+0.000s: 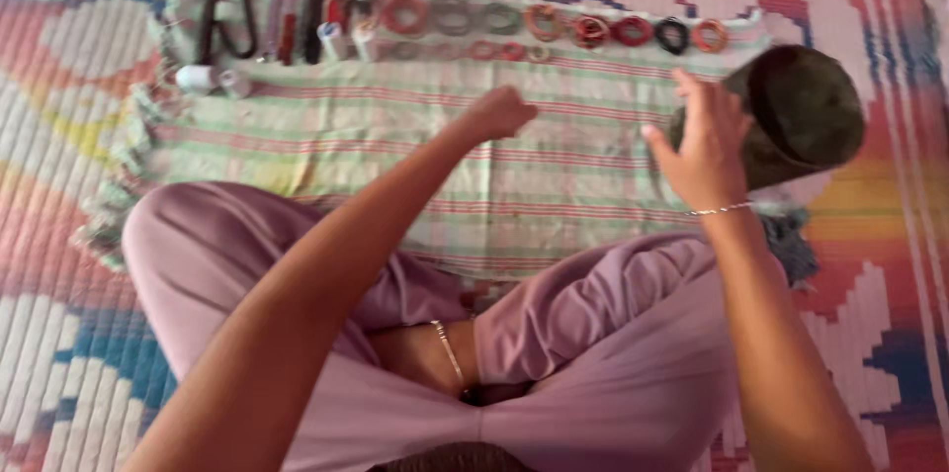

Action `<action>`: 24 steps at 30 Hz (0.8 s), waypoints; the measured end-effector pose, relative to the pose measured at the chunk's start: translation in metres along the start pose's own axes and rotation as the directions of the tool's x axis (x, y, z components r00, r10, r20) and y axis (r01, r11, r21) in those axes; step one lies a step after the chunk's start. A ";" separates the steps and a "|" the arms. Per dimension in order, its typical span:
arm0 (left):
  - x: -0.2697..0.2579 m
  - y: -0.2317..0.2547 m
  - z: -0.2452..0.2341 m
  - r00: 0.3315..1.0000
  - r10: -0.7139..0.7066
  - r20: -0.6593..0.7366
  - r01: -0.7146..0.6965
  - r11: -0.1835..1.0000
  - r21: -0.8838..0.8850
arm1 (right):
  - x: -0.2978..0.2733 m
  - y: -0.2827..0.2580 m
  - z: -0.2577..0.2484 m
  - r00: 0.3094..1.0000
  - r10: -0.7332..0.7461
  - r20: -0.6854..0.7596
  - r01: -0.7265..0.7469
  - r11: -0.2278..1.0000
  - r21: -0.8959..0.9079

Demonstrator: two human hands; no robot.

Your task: The person sits on a mat and repeatedly reaches into a metal bowl to pick out white plastic electrical components, such as sockets and plugs. They place each item onto the mat in a neat row next to other tools and wires.

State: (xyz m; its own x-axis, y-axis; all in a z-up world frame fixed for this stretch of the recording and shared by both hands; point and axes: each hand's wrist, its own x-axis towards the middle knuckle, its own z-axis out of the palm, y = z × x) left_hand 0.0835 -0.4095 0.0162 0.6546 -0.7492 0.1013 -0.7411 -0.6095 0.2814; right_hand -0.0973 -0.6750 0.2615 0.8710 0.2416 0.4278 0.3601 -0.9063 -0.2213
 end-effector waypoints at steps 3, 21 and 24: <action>0.093 0.089 -0.014 0.863 -0.444 0.241 0.457 0.482 -0.747 | -0.025 0.039 -0.035 0.997 0.063 -0.045 -0.068 0.991 -0.112; 0.210 0.275 -0.092 0.660 -0.325 0.677 0.713 -0.012 -0.701 | -0.091 0.086 -0.020 0.945 0.326 -0.012 -0.320 0.919 -0.229; 0.195 0.289 -0.101 0.652 -0.529 0.543 0.643 0.005 -0.766 | -0.090 0.082 -0.020 0.930 0.367 -0.020 -0.363 0.910 -0.202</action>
State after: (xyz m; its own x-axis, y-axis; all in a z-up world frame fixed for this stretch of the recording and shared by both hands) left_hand 0.0123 -0.7052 0.2139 0.7379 -0.3068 -0.6011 0.5309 -0.2862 0.7977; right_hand -0.1526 -0.7775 0.2224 0.9355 -0.1144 0.3344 -0.0560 -0.9822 -0.1794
